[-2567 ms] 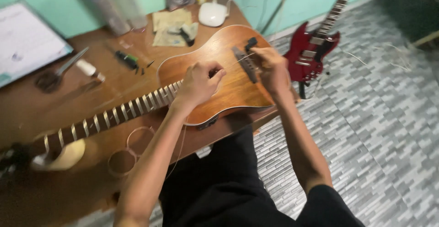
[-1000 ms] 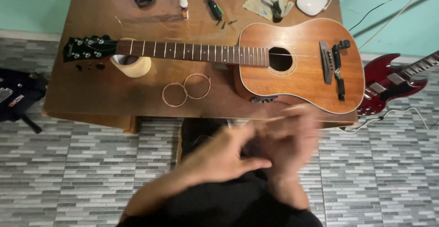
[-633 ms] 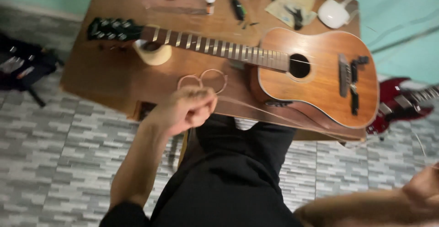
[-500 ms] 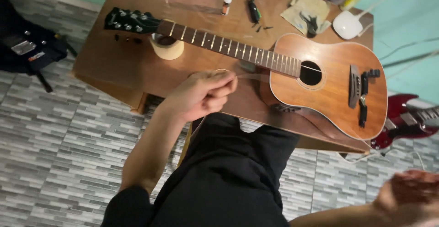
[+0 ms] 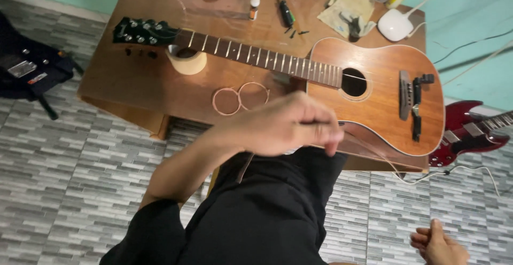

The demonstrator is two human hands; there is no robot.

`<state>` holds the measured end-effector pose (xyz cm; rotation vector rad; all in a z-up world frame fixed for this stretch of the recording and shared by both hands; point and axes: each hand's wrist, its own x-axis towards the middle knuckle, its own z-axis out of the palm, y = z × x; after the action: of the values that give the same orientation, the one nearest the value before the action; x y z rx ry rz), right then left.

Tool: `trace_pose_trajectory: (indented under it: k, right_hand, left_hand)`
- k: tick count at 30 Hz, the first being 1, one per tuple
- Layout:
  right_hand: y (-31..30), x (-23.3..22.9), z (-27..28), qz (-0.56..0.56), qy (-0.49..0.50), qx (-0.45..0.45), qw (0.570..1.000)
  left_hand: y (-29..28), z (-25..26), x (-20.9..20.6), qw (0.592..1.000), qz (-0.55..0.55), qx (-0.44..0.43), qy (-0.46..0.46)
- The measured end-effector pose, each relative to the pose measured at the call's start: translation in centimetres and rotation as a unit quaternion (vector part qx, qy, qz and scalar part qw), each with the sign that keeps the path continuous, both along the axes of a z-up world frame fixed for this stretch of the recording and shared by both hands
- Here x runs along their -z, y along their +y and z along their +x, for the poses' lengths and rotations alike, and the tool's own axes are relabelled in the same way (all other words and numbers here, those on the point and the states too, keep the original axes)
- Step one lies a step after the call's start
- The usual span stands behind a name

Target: The person handles a guitar string, forming a loop with their hands. They then insert the string into the headstock tuning peg and wind it around the post to secure it. The task involves manipulating the string and the guitar's tuning mechanism.

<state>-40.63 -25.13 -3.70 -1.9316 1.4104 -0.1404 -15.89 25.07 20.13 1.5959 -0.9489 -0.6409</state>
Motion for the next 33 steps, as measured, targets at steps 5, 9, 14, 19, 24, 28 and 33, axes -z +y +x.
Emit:
trace_pose_trajectory:
  k: [5,9,14,19,24,28,33]
  right_hand:
    - [16.8,-14.9,4.8,-0.275,-0.191,-0.238,0.912]
    - [28.5,-19.1,10.2,-0.221,-0.358,-0.474,0.774]
    - [30.5,-14.7,14.5,-0.163,-0.482,-0.404,0.76]
    - [29.2,-10.0,15.7,-0.24,-0.392,-0.516,0.723]
    - [30.7,-7.5,16.4,-0.248,-0.552,-0.56,0.566]
    - [29.0,-2.2,16.7,-0.248,-0.63,-0.479,0.559]
    - [30.6,-7.9,17.8,-0.255,-0.616,-0.32,0.673]
  left_hand:
    - [-1.7,-1.4,0.7,0.997,-0.013,0.051,-0.05]
    - [-2.8,-2.0,1.7,0.995,-0.021,-0.013,-0.092]
    - [-1.9,-2.3,4.3,0.963,-0.101,-0.248,-0.042]
    - [-3.2,-1.6,8.5,0.868,-0.284,-0.324,0.247]
    - [-4.9,-0.8,9.1,0.769,-0.358,-0.37,0.379]
    - [-4.6,-1.0,9.6,0.756,-0.37,-0.368,0.394]
    - [-4.3,-2.4,11.9,0.834,-0.298,-0.364,0.287]
